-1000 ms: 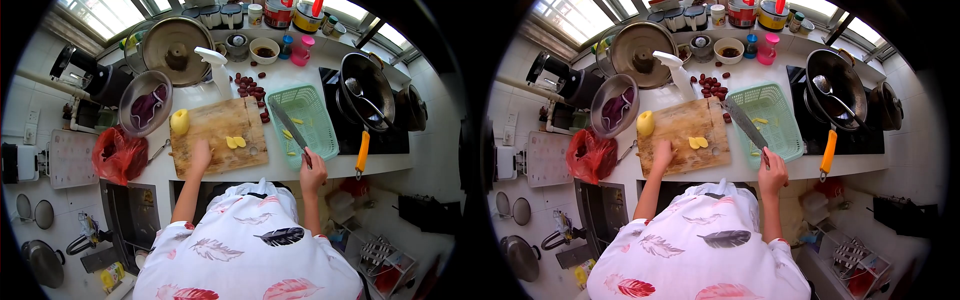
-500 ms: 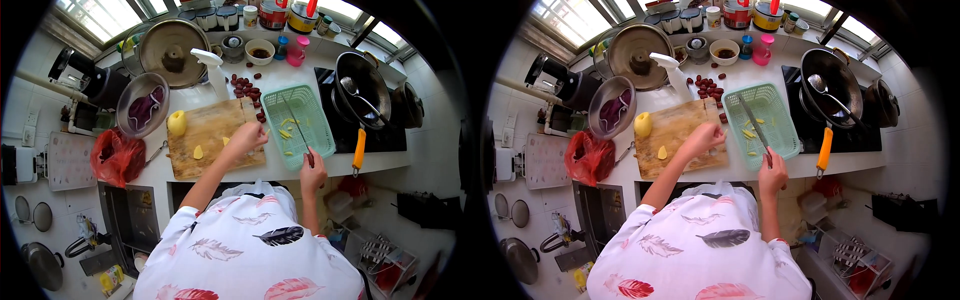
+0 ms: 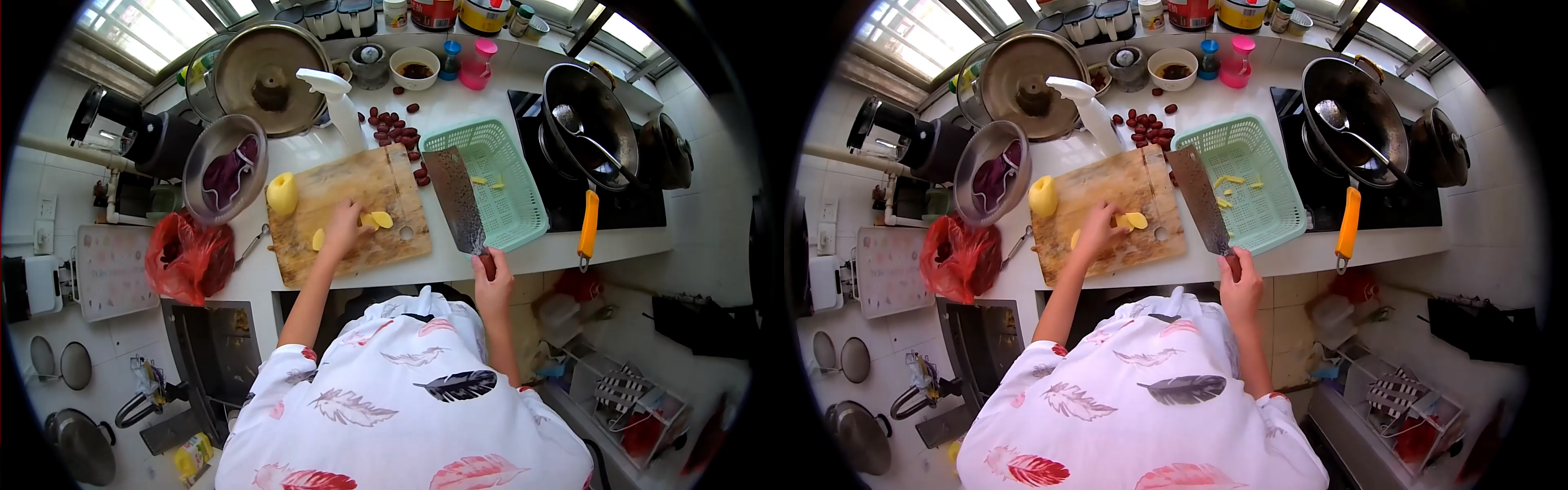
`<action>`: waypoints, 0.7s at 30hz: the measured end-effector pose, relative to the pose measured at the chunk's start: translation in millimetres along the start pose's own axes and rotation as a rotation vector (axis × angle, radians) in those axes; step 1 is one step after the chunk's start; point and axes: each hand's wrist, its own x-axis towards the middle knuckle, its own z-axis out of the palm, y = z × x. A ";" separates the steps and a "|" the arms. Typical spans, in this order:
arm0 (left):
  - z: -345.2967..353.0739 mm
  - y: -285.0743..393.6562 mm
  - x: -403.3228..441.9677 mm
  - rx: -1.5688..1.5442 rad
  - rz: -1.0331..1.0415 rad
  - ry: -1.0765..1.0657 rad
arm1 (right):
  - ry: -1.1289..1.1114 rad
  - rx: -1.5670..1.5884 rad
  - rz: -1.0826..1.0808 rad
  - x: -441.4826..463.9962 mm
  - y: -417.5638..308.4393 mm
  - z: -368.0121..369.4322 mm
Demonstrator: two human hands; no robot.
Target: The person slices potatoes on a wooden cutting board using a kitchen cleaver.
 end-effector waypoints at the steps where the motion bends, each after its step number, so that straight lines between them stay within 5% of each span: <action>1: 1.1 -1.3 -2.3 -0.002 -0.007 0.000 | -0.037 0.047 0.015 -1.0 -2.5 4.7; 13: 2.8 0.1 -24.7 0.054 0.125 0.026 | -0.158 -0.071 -0.009 -7.2 -11.8 29.6; 16: 6.5 -7.2 -34.1 -0.268 -0.083 -0.102 | -0.163 -0.081 -0.007 -9.3 -9.3 32.3; 18: 9.9 -7.9 -45.3 -0.416 0.066 0.134 | -0.170 -0.081 -0.002 -8.5 -8.4 34.0; 21: 8.9 -11.9 -61.7 -0.272 0.007 0.366 | -0.183 -0.058 0.011 -7.5 -8.2 35.6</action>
